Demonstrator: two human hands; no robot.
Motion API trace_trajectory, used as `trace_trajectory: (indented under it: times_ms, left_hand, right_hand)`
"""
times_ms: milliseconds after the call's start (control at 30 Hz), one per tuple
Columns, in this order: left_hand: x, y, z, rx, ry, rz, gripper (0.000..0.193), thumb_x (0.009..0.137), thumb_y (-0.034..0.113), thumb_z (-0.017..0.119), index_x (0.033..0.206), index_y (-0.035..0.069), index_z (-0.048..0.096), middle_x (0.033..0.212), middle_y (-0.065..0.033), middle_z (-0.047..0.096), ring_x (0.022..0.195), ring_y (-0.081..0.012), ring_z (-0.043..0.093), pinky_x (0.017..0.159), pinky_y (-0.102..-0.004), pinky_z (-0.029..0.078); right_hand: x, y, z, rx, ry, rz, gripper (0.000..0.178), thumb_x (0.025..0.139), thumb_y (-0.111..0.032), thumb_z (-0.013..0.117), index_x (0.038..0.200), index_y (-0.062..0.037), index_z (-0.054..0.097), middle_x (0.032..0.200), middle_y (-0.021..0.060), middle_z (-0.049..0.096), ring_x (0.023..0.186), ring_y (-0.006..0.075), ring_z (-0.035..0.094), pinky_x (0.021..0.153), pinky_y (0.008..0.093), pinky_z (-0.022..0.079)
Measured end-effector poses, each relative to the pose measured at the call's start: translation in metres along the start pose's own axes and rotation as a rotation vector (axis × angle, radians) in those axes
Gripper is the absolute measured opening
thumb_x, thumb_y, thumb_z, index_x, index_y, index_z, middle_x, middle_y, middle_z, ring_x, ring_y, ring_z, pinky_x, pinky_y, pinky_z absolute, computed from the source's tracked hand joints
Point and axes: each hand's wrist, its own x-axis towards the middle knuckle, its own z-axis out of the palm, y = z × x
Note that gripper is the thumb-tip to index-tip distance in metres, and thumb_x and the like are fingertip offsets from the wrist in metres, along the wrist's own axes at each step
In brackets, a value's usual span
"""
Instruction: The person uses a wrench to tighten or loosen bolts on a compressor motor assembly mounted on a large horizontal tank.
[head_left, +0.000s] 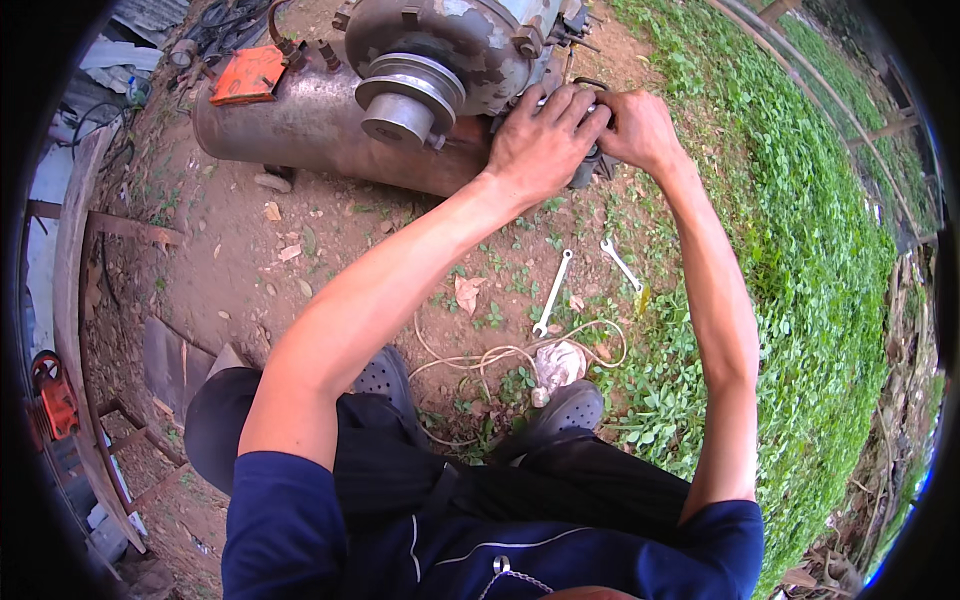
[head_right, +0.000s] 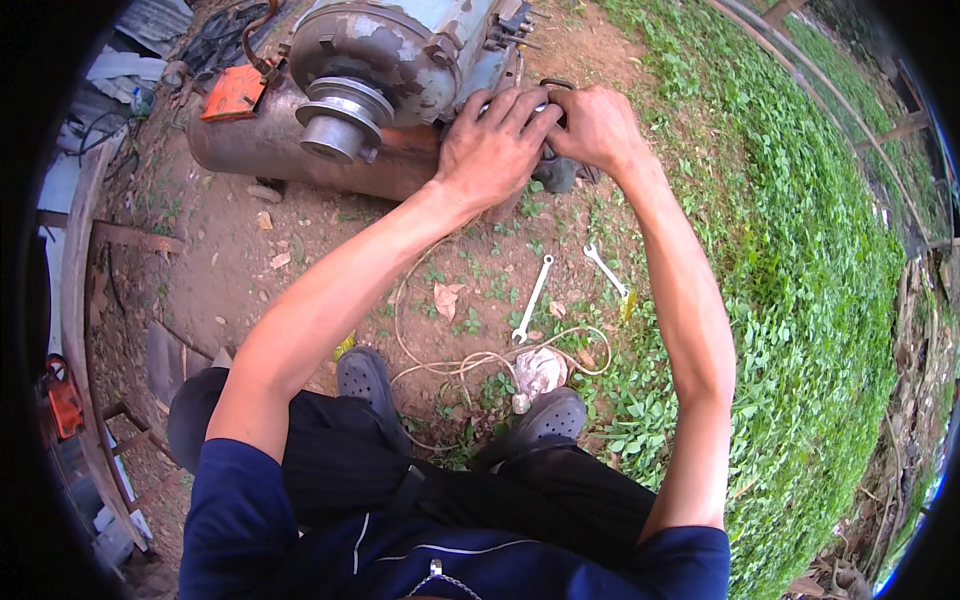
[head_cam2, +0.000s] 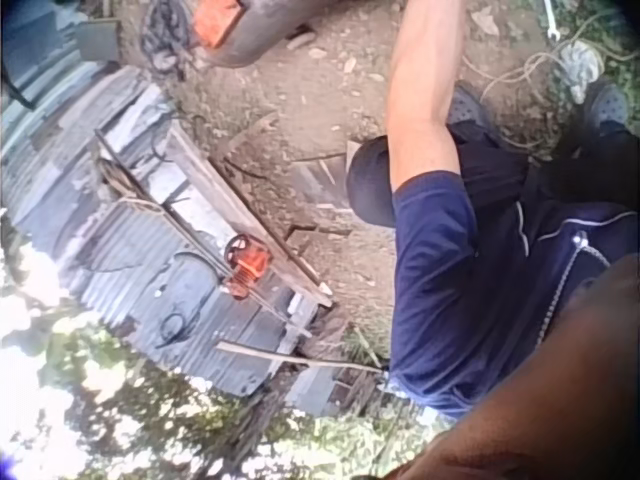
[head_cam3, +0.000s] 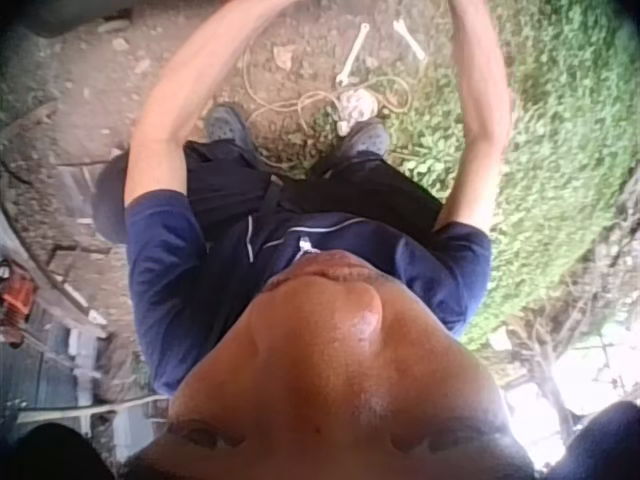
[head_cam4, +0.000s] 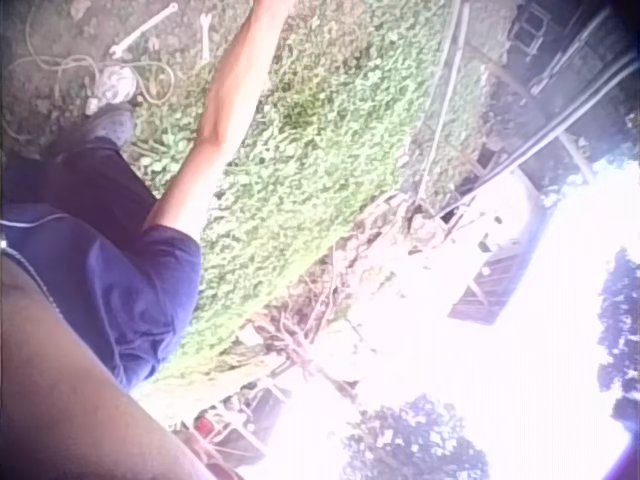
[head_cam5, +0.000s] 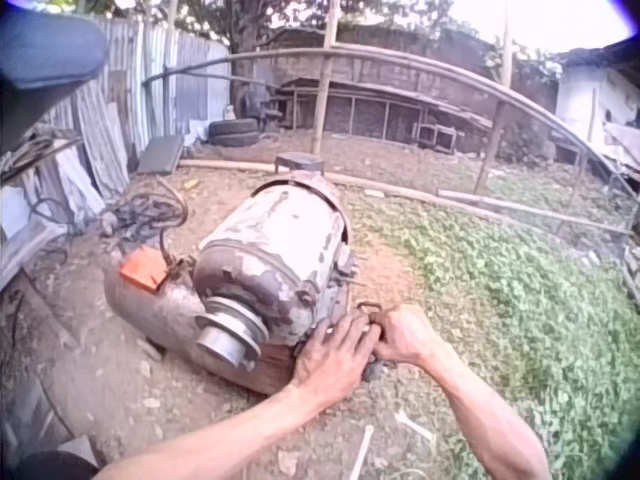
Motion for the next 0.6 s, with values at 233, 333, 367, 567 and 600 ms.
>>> trace_trajectory:
  times_ms: [233, 333, 367, 567, 600]
  left_hand:
    - [0.0, 0.007, 0.001, -0.041, 0.115, -0.033, 0.044, 0.078, 0.021, 0.065, 0.12, 0.011, 0.055, 0.123, -0.0058, 0.055, 0.117, -0.0216, 0.049, 0.099, -0.042, 0.034]
    - [-0.003, 0.015, -0.003, -0.041, 0.208, 0.007, 0.044, 0.078, 0.02, 0.064, 0.12, 0.011, 0.055, 0.122, -0.0056, 0.055, 0.117, -0.0218, 0.049, 0.099, -0.0422, 0.034]
    - [-0.007, 0.018, -0.004, -0.073, 0.222, 0.026, 0.045, 0.075, 0.019, 0.067, 0.118, 0.014, 0.056, 0.121, -0.0027, 0.055, 0.115, -0.0198, 0.049, 0.099, -0.0414, 0.034]
    - [-0.04, -0.005, -0.006, -0.268, 0.185, 0.271, 0.039, 0.071, 0.021, 0.073, 0.108, 0.02, 0.061, 0.107, 0.0042, 0.059, 0.104, -0.0143, 0.055, 0.099, -0.0393, 0.035]
    - [-0.044, -0.011, -0.008, -0.267, 0.177, 0.29, 0.038, 0.071, 0.022, 0.073, 0.107, 0.02, 0.061, 0.106, 0.0042, 0.059, 0.103, -0.0141, 0.056, 0.099, -0.0391, 0.035]
  right_hand:
    - [0.006, 0.008, -0.001, -0.049, 0.037, -0.05, 0.026, 0.068, -0.024, 0.062, 0.088, -0.0089, 0.069, 0.074, 0.0191, 0.066, 0.072, 0.0393, 0.064, 0.066, 0.0471, 0.053]
    - [0.023, 0.019, -0.007, 0.005, 0.03, -0.18, 0.02, 0.066, -0.019, 0.061, 0.078, -0.0037, 0.064, 0.07, 0.0206, 0.062, 0.069, 0.0422, 0.06, 0.062, 0.0457, 0.049]
    - [0.031, 0.015, -0.007, 0.049, 0.059, -0.199, 0.028, 0.073, -0.029, 0.067, 0.071, -0.0024, 0.06, 0.063, 0.0199, 0.057, 0.064, 0.0421, 0.057, 0.057, 0.0453, 0.045]
    - [0.041, 0.008, -0.006, -0.041, 0.011, -0.205, 0.065, 0.078, -0.062, 0.065, 0.059, -0.0009, 0.055, 0.054, 0.0175, 0.051, 0.054, 0.0389, 0.051, 0.051, 0.0432, 0.04]
    - [0.039, 0.011, -0.006, -0.038, 0.04, -0.217, 0.065, 0.078, -0.063, 0.065, 0.058, -0.001, 0.055, 0.053, 0.0173, 0.05, 0.053, 0.0386, 0.051, 0.05, 0.0431, 0.04]
